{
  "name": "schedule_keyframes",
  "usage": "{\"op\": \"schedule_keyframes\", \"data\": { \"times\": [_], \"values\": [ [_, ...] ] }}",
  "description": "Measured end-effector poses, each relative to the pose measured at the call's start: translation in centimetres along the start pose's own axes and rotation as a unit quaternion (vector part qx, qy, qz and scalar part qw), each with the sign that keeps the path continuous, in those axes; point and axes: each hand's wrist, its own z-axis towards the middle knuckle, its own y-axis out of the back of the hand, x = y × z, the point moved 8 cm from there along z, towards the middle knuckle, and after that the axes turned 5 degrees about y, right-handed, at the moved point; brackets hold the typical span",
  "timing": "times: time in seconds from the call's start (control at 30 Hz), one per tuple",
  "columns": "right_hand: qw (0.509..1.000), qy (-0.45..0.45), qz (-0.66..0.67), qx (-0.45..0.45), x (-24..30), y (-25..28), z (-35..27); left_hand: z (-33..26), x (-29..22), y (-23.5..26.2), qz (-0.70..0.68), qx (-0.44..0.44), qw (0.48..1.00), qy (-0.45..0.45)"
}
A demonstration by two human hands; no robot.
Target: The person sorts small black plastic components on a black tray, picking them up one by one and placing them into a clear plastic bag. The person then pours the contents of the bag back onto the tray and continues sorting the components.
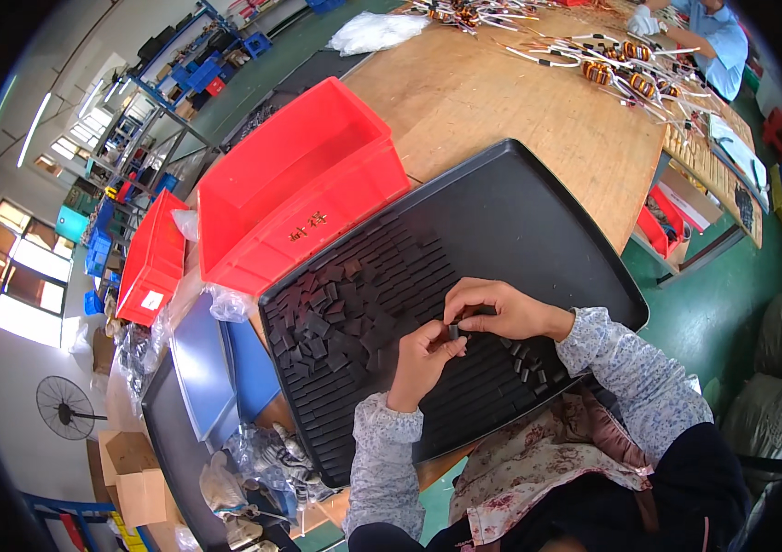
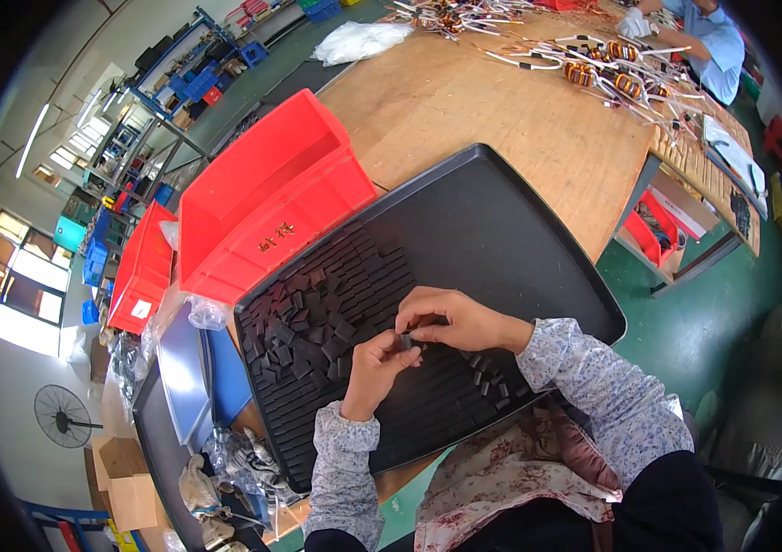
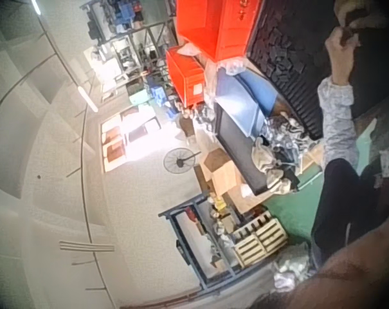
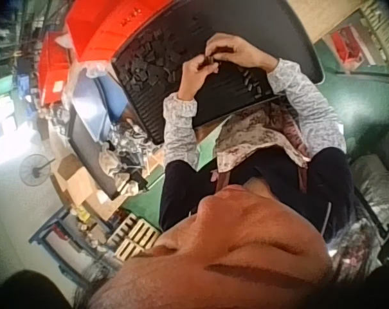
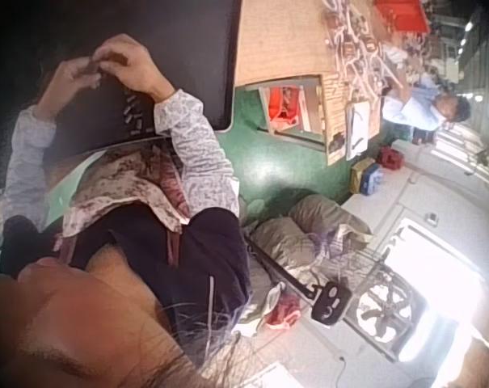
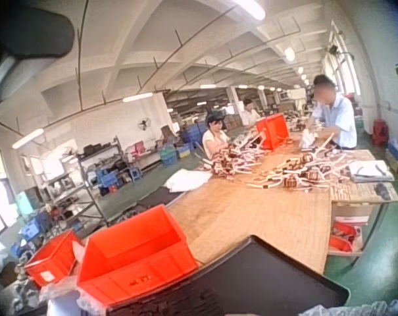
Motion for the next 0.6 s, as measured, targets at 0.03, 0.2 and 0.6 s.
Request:
{"op": "schedule_keyframes", "data": {
  "times": [0.03,0.2,0.6],
  "values": [
    [1.0,0.017,-0.016,0.003,0.1,-0.1,0.0,0.0,0.1,0.0,0.014,0.005,1.0,-0.001],
    [0.994,-0.061,0.083,-0.033,-1.8,0.5,-0.4,0.0,-0.3,-0.9,-0.026,0.012,1.0,0.007],
    [0.999,-0.021,0.004,-0.034,-0.6,0.8,-0.1,-0.1,-0.6,-0.6,-0.096,-0.002,0.995,0.03]
  ]
}}
